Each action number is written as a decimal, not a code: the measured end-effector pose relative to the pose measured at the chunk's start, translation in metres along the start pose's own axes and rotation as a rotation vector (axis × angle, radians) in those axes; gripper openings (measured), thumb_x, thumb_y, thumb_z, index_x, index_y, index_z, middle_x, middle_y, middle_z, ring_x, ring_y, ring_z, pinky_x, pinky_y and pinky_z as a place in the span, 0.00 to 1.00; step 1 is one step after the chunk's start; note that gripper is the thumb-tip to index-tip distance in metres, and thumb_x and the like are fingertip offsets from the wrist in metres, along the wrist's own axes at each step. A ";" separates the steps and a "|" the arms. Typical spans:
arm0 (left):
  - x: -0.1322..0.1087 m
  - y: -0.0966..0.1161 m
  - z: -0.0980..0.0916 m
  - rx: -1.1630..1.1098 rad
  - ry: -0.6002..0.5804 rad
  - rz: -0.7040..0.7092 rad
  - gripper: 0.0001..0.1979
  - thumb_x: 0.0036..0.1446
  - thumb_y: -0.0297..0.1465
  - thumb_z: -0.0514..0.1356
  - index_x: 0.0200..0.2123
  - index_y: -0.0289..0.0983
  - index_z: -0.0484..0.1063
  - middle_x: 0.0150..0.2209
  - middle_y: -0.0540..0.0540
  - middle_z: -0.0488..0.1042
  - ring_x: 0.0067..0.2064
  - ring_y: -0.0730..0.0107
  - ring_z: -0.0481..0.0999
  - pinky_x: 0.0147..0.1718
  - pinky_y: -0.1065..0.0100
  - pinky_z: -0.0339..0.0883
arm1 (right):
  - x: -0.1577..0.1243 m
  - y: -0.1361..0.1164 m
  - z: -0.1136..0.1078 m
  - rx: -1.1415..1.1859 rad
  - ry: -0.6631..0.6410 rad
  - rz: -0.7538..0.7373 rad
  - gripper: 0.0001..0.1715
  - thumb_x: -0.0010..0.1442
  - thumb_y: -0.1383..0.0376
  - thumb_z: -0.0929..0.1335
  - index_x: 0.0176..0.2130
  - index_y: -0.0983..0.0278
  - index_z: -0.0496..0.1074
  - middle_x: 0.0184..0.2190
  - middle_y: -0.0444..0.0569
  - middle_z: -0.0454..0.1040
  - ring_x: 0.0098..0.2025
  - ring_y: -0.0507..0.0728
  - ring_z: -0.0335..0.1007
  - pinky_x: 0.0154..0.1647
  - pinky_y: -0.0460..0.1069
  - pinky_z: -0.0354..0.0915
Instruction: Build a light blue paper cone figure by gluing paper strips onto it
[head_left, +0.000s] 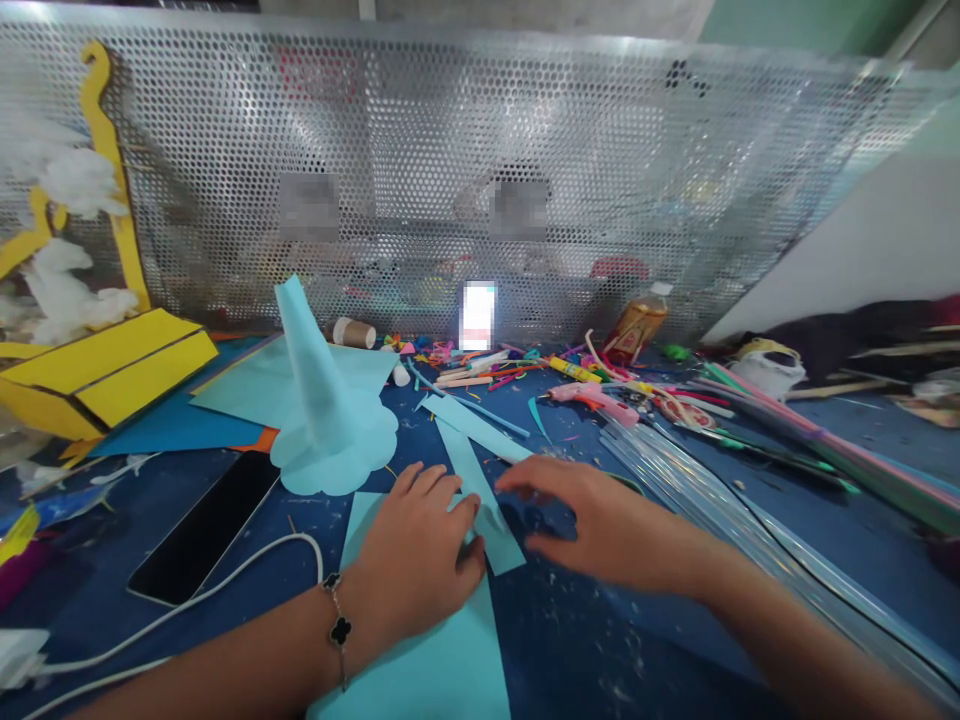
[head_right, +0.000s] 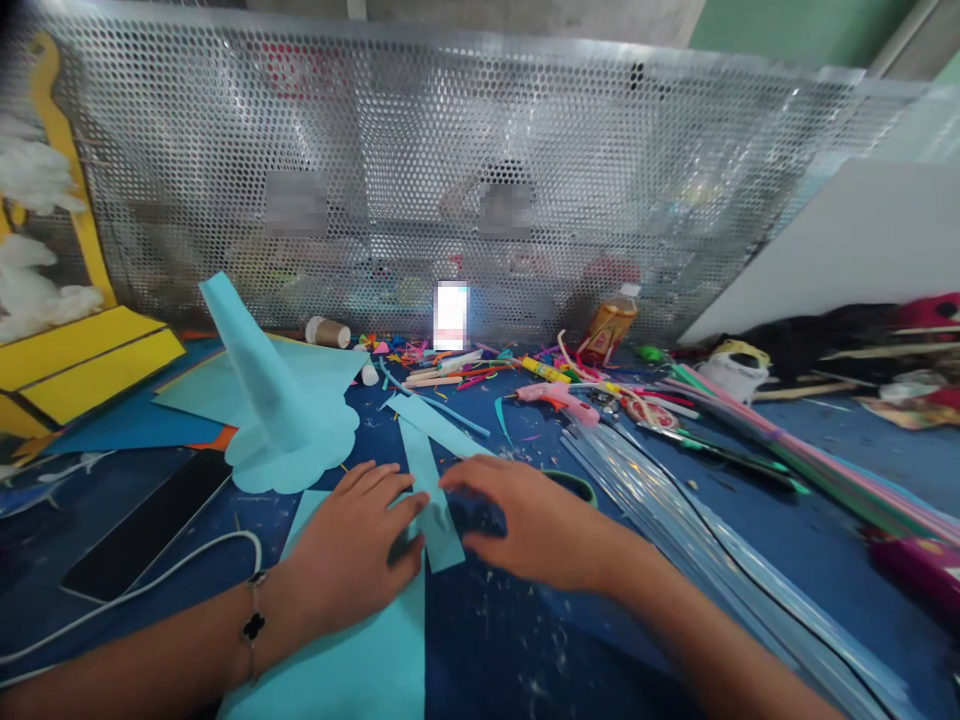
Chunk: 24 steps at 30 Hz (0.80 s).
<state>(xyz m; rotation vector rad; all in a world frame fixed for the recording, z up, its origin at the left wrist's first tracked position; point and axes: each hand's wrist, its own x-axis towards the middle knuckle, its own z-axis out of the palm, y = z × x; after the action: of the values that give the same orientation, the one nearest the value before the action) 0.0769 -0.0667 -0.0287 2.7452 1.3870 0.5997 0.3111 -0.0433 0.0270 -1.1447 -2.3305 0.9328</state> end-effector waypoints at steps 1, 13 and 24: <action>0.000 -0.001 0.000 -0.017 0.012 0.003 0.16 0.65 0.34 0.59 0.54 0.39 0.77 0.54 0.39 0.78 0.59 0.45 0.73 0.63 0.41 0.64 | -0.002 0.001 -0.002 -0.114 -0.057 -0.051 0.31 0.53 0.66 0.77 0.56 0.55 0.75 0.53 0.49 0.76 0.54 0.62 0.74 0.59 0.58 0.69; -0.001 -0.005 -0.002 -0.144 0.029 0.025 0.15 0.63 0.30 0.60 0.52 0.40 0.77 0.53 0.43 0.79 0.57 0.52 0.75 0.63 0.47 0.66 | 0.006 0.016 0.014 -0.535 -0.101 -0.372 0.23 0.59 0.71 0.69 0.53 0.58 0.78 0.49 0.51 0.80 0.52 0.61 0.75 0.56 0.57 0.70; -0.011 -0.019 -0.025 -0.173 -0.102 0.001 0.36 0.57 0.44 0.68 0.65 0.36 0.66 0.63 0.38 0.73 0.62 0.44 0.73 0.61 0.44 0.66 | 0.005 0.026 -0.002 -0.488 0.483 -0.614 0.18 0.63 0.74 0.67 0.45 0.55 0.80 0.44 0.47 0.84 0.48 0.59 0.80 0.51 0.56 0.76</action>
<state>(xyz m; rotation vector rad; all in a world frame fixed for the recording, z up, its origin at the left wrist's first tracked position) 0.0480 -0.0675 -0.0125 2.6020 1.2493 0.5439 0.3235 -0.0273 0.0107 -0.6205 -2.3064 -0.1262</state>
